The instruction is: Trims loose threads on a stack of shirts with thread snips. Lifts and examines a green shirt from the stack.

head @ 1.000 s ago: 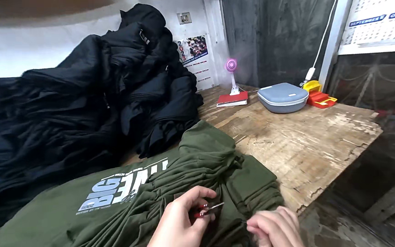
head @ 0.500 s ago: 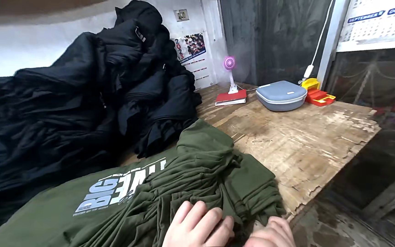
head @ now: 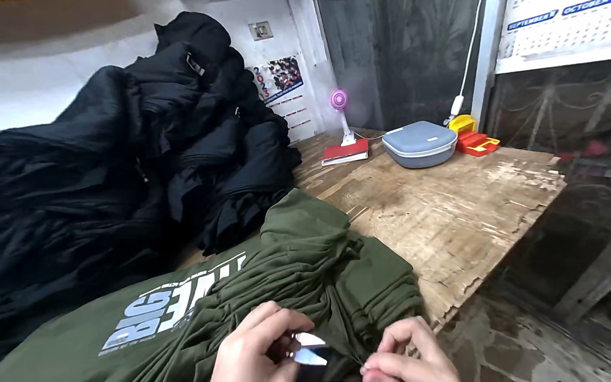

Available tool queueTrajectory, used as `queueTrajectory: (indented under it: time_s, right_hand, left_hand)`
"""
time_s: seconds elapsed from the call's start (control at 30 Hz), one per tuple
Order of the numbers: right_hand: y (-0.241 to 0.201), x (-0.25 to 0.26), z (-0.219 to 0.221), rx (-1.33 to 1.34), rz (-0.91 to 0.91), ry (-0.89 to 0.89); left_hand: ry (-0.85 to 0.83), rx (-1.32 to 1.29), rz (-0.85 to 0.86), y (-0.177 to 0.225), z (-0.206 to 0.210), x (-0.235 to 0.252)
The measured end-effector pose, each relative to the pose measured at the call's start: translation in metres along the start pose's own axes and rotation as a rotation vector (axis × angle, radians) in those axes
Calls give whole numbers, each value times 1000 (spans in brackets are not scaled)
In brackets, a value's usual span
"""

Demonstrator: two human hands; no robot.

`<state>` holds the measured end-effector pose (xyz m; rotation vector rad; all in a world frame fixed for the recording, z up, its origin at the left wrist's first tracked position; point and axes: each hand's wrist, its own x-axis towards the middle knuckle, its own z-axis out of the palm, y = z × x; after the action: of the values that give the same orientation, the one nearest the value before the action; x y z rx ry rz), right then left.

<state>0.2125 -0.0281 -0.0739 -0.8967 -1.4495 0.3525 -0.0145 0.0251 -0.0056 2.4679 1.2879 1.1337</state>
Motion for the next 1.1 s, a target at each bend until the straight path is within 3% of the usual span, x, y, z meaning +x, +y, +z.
queueTrajectory:
  time_s: [0.17, 0.3, 0.4, 0.5, 0.6, 0.7, 0.77, 0.87, 0.93, 1.03, 1.1]
  right_hand:
    - [-3, -12, 8, 31, -32, 63]
    - [-4, -13, 11, -9, -65, 69]
    - [-5, -13, 12, -49, -87, 26]
    - [-5, -12, 4, -210, -51, -46]
    - [-3, -10, 5, -190, 17, 61]
    - [-11, 1, 22, -162, 8, 99]
    - [-13, 11, 39, -62, 52, 98]
    - [-5, 30, 49, 346, 300, 78]
    - [2, 38, 47, 453, 378, 18]
    - [8, 33, 48, 277, 165, -116]
    - [9, 28, 50, 64, 16, -66]
  left_hand:
    - [58, 89, 298, 13, -4, -12]
    - [145, 395, 573, 24, 7, -25]
    - [173, 538, 648, 20, 16, -22]
    - [121, 440, 468, 21, 16, -13]
    - [-86, 163, 172, 18, 6, 1]
    - [-207, -106, 138, 0, 4, 15]
    - [-229, -176, 108, -9, 8, 21]
    - [-228, -224, -97, -15, 11, 29]
    - [-256, -305, -224, -18, 11, 33]
    - [-291, -314, -304, -18, 15, 35]
    - [-306, -328, -328, -17, 15, 35]
